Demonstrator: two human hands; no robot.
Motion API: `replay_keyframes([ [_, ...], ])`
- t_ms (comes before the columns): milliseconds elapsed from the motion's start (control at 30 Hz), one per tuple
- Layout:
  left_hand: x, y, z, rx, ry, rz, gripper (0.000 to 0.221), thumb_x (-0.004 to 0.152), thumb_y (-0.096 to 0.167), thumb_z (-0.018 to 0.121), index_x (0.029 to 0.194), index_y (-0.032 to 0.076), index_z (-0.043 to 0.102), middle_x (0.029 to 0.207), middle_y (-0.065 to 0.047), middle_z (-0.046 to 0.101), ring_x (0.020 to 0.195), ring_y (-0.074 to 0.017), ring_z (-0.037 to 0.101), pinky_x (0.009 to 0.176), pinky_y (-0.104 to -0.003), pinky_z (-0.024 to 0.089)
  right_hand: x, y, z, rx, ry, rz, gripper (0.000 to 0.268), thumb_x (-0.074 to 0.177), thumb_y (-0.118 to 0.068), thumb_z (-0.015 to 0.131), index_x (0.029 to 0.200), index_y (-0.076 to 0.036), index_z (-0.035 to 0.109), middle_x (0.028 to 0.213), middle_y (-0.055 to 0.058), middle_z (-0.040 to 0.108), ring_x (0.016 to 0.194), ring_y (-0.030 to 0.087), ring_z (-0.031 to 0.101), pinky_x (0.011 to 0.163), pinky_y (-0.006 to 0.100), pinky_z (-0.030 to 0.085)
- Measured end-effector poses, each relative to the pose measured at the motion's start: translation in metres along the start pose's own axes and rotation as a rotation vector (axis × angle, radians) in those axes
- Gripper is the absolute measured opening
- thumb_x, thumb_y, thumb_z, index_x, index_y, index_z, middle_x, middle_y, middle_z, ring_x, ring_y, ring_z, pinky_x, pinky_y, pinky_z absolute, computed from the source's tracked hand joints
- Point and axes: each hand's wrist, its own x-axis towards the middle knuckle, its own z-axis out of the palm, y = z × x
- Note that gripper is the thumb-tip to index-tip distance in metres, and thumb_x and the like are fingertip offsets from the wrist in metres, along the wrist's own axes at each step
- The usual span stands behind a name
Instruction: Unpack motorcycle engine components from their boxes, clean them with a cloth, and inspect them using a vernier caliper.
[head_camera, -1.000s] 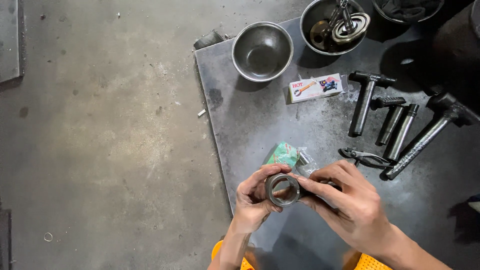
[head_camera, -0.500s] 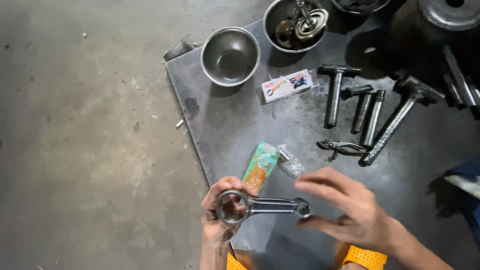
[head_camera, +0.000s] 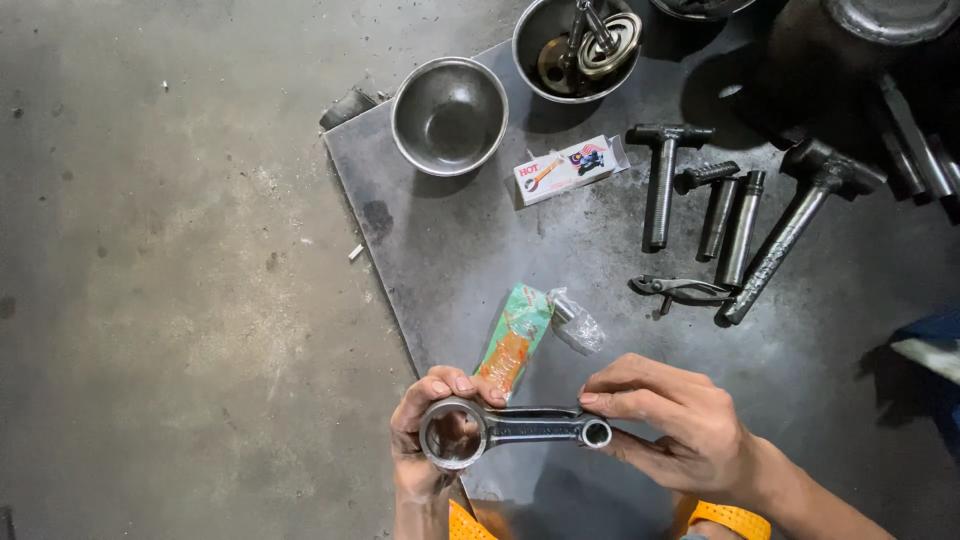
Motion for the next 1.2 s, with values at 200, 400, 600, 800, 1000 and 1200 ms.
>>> replay_keyframes([
  [200, -0.004, 0.002, -0.004, 0.037, -0.009, 0.001, 0.042, 0.094, -0.011, 0.071, 0.132, 0.006, 0.063, 0.126, -0.015, 0.06, 0.114, -0.04, 0.066, 0.098, -0.052, 0.057, -0.001, 0.002, 0.001, 0.005, -0.023, -0.008, 0.036, 0.078, 0.0, 0.084, 0.11, 0.004, 0.067, 0.106, 0.016, 0.072, 0.09, 0.025, 0.076, 0.073, 0.032, 0.063],
  [400, -0.003, 0.003, -0.001, 0.045, -0.015, 0.005, 0.04, 0.094, -0.013, 0.071, 0.129, 0.005, 0.065, 0.125, -0.015, 0.061, 0.114, -0.0408, 0.067, 0.099, -0.053, 0.058, -0.005, 0.006, -0.001, 0.024, -0.043, -0.008, 0.042, 0.074, 0.002, 0.083, 0.113, 0.004, 0.068, 0.108, 0.016, 0.072, 0.092, 0.026, 0.076, 0.075, 0.033, 0.063],
  [600, -0.001, 0.003, -0.002, 0.098, -0.029, 0.009, 0.035, 0.094, -0.01, 0.072, 0.124, 0.005, 0.064, 0.122, -0.014, 0.062, 0.112, -0.0405, 0.068, 0.098, -0.054, 0.058, -0.007, 0.009, 0.001, 0.02, -0.046, 0.009, 0.046, 0.068, 0.004, 0.081, 0.111, 0.004, 0.068, 0.108, 0.016, 0.072, 0.093, 0.026, 0.077, 0.075, 0.032, 0.063],
  [800, 0.003, 0.003, 0.001, 0.119, -0.045, -0.016, 0.032, 0.095, -0.007, 0.073, 0.123, 0.005, 0.063, 0.121, -0.013, 0.062, 0.113, -0.0397, 0.069, 0.1, -0.055, 0.058, -0.011, 0.013, 0.003, 0.018, -0.015, 0.022, 0.048, 0.065, 0.003, 0.083, 0.111, 0.004, 0.068, 0.109, 0.017, 0.073, 0.096, 0.027, 0.078, 0.078, 0.032, 0.064],
  [1000, 0.01, 0.009, 0.008, 0.065, -0.08, -0.031, 0.035, 0.094, -0.005, 0.075, 0.126, 0.004, 0.062, 0.125, -0.014, 0.06, 0.117, -0.0394, 0.066, 0.103, -0.056, 0.056, -0.013, 0.014, 0.005, -0.012, -0.001, 0.096, 0.048, 0.062, 0.004, 0.082, 0.109, 0.004, 0.07, 0.106, 0.018, 0.074, 0.094, 0.026, 0.074, 0.074, 0.03, 0.066],
  [1200, 0.008, 0.009, 0.005, 0.017, -0.106, -0.046, 0.039, 0.092, 0.0, 0.077, 0.127, 0.004, 0.062, 0.127, -0.013, 0.059, 0.122, -0.0398, 0.065, 0.106, -0.055, 0.055, -0.013, 0.014, 0.006, 0.011, 0.012, 0.138, 0.046, 0.064, 0.004, 0.083, 0.109, 0.002, 0.071, 0.107, 0.017, 0.075, 0.095, 0.025, 0.075, 0.076, 0.03, 0.064],
])
